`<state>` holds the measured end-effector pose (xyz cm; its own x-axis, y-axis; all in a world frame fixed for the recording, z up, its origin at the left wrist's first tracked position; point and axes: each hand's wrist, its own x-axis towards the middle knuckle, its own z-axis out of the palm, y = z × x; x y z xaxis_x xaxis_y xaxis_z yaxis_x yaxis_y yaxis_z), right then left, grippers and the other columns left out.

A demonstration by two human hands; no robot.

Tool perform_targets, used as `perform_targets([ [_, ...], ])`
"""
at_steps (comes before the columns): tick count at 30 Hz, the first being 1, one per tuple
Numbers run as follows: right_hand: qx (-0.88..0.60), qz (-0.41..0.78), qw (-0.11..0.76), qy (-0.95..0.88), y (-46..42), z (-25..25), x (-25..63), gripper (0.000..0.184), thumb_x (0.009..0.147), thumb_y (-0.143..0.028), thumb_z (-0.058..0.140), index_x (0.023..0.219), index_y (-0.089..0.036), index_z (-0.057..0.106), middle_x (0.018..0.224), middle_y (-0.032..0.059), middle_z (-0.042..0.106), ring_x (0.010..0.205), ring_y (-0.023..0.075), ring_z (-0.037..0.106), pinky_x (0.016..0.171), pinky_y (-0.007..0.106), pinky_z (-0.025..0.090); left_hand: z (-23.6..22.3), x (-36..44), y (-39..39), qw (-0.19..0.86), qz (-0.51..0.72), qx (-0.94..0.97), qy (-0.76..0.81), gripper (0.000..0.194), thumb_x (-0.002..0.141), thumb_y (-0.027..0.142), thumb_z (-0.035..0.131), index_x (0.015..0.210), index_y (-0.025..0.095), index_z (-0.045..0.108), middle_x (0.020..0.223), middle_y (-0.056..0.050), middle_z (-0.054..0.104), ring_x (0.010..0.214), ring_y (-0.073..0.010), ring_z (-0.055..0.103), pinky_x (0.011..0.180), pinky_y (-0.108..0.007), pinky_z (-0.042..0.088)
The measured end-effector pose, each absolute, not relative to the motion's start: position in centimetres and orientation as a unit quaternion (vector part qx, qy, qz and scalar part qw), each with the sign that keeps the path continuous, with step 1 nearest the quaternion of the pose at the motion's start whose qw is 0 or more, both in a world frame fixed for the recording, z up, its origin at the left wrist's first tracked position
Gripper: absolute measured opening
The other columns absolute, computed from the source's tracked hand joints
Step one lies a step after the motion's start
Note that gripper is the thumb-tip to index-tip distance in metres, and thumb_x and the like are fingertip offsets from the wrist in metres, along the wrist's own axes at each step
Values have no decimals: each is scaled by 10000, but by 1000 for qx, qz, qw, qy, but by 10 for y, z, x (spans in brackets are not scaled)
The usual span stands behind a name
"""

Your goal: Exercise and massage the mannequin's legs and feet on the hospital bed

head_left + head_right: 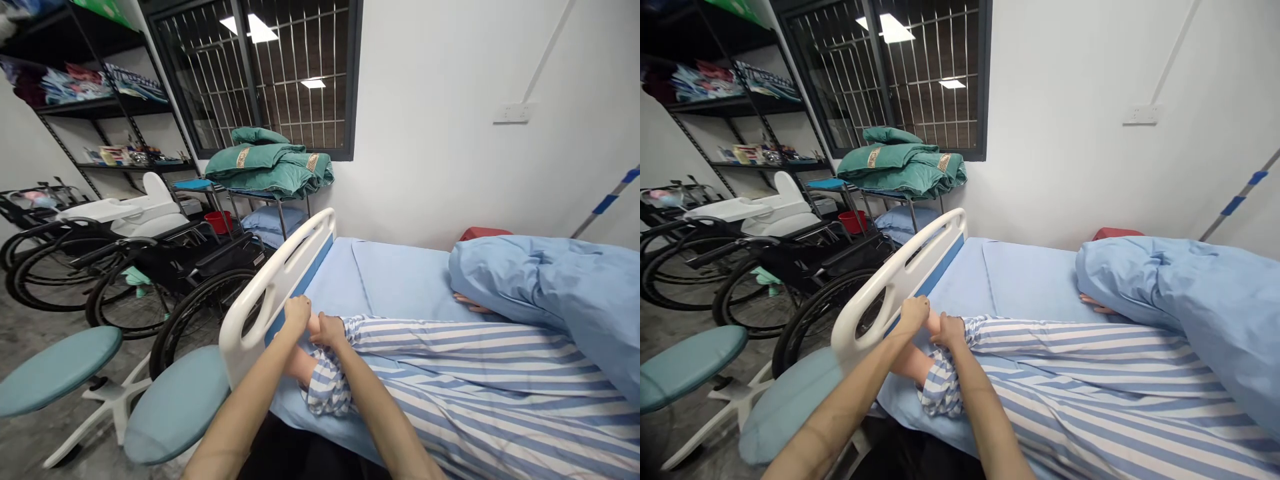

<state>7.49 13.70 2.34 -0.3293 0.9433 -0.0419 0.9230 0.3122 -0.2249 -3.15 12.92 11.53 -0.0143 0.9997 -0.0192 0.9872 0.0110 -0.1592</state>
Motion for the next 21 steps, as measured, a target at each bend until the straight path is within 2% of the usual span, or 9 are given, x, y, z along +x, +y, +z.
perform_targets([
  [5, -581, 97, 59, -806, 139, 21, 74, 573, 573, -503, 689, 1013, -179, 518, 940, 99, 695, 861, 263, 661, 744, 318, 460, 112, -20, 150, 42, 88, -695, -712, 324, 806, 40, 378, 911, 55, 684, 796, -173, 681, 807, -229, 656, 681, -322, 501],
  [11, -572, 83, 71, -813, 145, 15, 73, 581, 562, -531, 685, 987, -171, 519, 917, 108, 692, 844, 271, 661, 747, 333, 457, 97, -15, 173, 32, 132, -686, -715, 274, 793, 96, 443, 840, 22, 702, 631, -171, 660, 639, -268, 667, 563, -365, 511],
  [21, -573, 64, 68, -814, 150, 6, 71, 533, 599, -514, 670, 976, -175, 508, 888, 101, 688, 811, 258, 658, 741, 328, 445, 85, -22, 178, 53, 63, -708, -702, 365, 822, 51, 365, 980, 112, 688, 847, -184, 691, 833, -238, 668, 699, -329, 488],
])
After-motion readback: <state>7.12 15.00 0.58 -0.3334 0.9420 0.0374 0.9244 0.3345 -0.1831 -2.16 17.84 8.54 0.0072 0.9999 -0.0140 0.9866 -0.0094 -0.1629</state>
